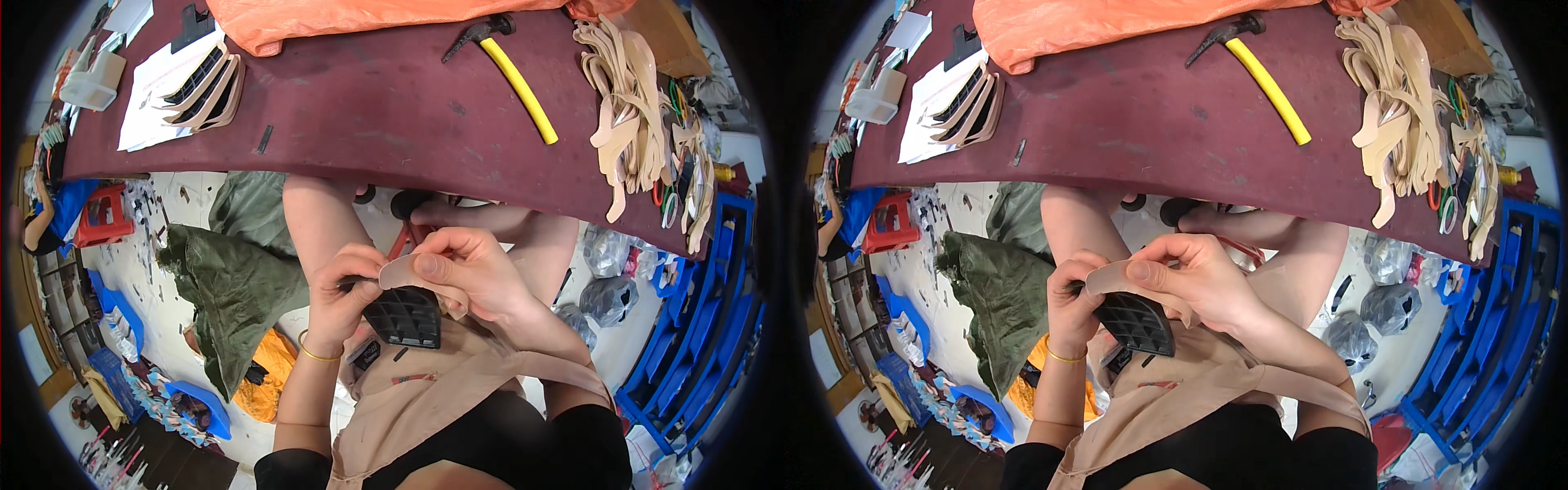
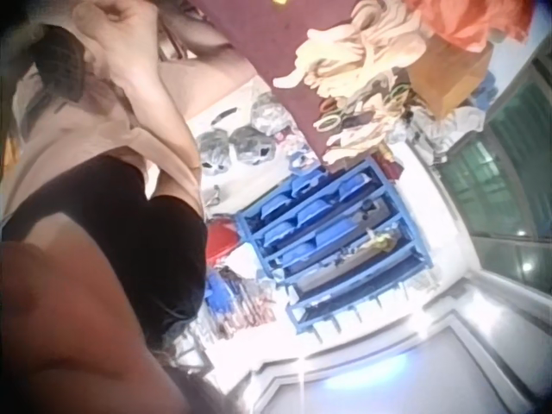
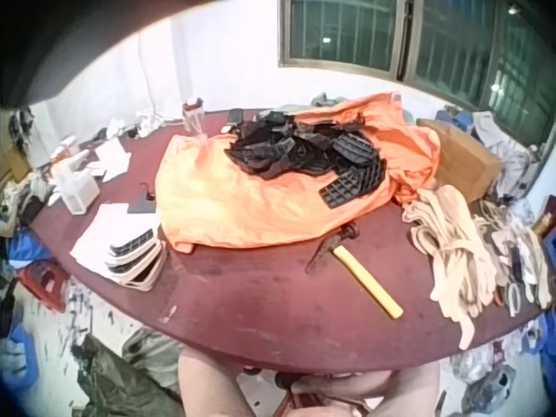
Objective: Assembling and gluing leather components onto a shoe sole using a hammer and glue.
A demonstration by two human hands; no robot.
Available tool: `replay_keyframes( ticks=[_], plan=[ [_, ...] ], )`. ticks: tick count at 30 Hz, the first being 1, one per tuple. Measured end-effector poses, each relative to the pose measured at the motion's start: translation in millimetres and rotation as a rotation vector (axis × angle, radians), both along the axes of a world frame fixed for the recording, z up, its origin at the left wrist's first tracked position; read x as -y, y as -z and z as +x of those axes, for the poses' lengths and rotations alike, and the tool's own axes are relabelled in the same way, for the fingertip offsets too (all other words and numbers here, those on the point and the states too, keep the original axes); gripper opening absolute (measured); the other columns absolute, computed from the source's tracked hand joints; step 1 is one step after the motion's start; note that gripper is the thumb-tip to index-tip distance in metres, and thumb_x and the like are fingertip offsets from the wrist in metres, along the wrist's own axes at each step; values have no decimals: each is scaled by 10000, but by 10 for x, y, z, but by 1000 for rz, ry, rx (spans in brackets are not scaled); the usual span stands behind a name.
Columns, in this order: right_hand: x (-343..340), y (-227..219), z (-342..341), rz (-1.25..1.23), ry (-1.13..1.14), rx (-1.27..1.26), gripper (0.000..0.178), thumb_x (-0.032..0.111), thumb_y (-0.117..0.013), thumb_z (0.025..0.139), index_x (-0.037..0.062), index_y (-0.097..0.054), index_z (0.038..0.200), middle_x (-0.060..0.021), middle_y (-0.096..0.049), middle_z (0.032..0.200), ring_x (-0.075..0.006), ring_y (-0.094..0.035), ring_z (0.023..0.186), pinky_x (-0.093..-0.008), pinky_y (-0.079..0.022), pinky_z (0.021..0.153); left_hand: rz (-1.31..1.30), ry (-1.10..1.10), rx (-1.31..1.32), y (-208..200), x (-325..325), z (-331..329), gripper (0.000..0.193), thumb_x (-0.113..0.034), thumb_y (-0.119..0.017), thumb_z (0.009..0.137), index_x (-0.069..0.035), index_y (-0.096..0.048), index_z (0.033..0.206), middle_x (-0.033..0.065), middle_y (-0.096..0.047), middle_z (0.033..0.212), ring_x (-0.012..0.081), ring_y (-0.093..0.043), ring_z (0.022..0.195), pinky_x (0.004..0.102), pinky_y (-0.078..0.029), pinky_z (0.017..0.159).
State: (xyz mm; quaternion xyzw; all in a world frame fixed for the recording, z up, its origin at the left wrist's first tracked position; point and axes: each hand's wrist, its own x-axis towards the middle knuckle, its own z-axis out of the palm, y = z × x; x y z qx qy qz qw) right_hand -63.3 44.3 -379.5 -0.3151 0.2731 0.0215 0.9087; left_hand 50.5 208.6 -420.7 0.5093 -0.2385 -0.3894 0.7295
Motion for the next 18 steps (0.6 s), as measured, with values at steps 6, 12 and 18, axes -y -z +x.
replay_keyframes(
  ticks=[6,12,18],
  plan=[
    [-46,28,49,-51,-80,-20,207,180,-685,853,-11,-668,930,-29,-622,659,-22,-479,476,-175,-341,397,-43,-14,-6,36,8,-18,147,-139,-669,845,-20,-599,896,109,-580,963,206,-582,893,305,-466,803],
    [-44,-2,53,-34,-64,-50,208,174,-692,847,-16,-668,929,-38,-622,658,-26,-491,495,-175,-344,407,-3,-29,45,37,13,-32,152,-144,-673,843,-18,-600,887,113,-584,954,220,-589,891,316,-476,799],
    [-87,122,-19,-240,-65,12,192,206,-713,828,22,-695,877,3,-568,761,-46,-496,591,-191,-373,488,20,-73,218,-25,41,-83,68,-32,-660,791,-12,-611,834,120,-607,897,257,-614,837,343,-500,757]
  ],
)
